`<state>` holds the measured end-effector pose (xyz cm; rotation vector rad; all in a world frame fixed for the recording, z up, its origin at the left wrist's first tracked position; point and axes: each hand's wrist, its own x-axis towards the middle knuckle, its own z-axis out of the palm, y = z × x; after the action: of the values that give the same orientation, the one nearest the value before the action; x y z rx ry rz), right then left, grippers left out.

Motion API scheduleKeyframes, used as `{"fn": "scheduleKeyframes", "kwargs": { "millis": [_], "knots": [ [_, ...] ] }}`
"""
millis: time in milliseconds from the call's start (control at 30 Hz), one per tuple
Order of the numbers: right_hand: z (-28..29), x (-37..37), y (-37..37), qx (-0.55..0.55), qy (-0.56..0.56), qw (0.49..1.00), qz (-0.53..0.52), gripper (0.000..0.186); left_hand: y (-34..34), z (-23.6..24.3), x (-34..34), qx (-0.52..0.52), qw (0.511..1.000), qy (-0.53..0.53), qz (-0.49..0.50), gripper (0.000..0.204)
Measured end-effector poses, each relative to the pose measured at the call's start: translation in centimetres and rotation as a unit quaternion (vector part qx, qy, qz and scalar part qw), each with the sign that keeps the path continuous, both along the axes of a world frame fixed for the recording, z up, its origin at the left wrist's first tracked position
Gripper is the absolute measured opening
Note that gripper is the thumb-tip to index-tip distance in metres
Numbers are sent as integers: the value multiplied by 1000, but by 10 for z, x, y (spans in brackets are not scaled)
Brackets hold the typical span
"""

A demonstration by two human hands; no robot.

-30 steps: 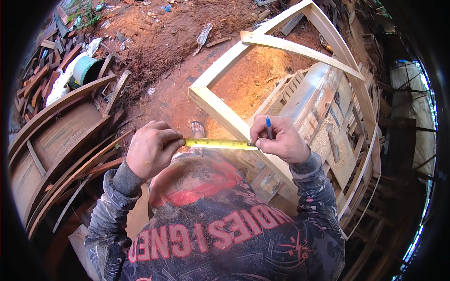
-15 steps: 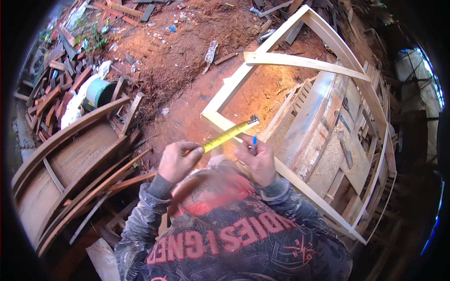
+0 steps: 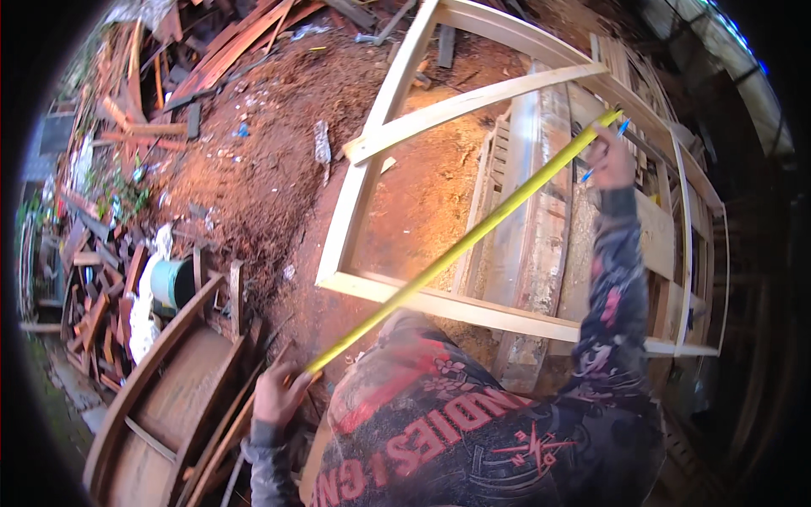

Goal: The person hammers nails into a wooden frame using a hammer, measures the dimensions with a tape measure, and marks points on the wood with a pen.

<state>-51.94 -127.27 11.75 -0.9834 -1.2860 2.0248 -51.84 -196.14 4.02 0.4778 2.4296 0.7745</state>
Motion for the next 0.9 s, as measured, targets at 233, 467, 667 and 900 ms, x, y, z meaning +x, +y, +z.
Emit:
{"fn": "scheduleKeyframes", "kwargs": {
  "millis": [233,467,667,900],
  "knots": [
    [-71,-19,172,46,-147,988,-21,25,-57,23,7,-73,997,-20,20,22],
    [-108,-102,187,156,-293,934,-131,39,-3,33,11,-124,978,-127,112,29],
    [-58,-207,178,236,-225,942,-85,35,55,55,0,-134,964,-136,184,30],
    [-67,-350,145,333,-295,886,130,33,88,39,-26,-112,948,-163,248,34]
  ]
}}
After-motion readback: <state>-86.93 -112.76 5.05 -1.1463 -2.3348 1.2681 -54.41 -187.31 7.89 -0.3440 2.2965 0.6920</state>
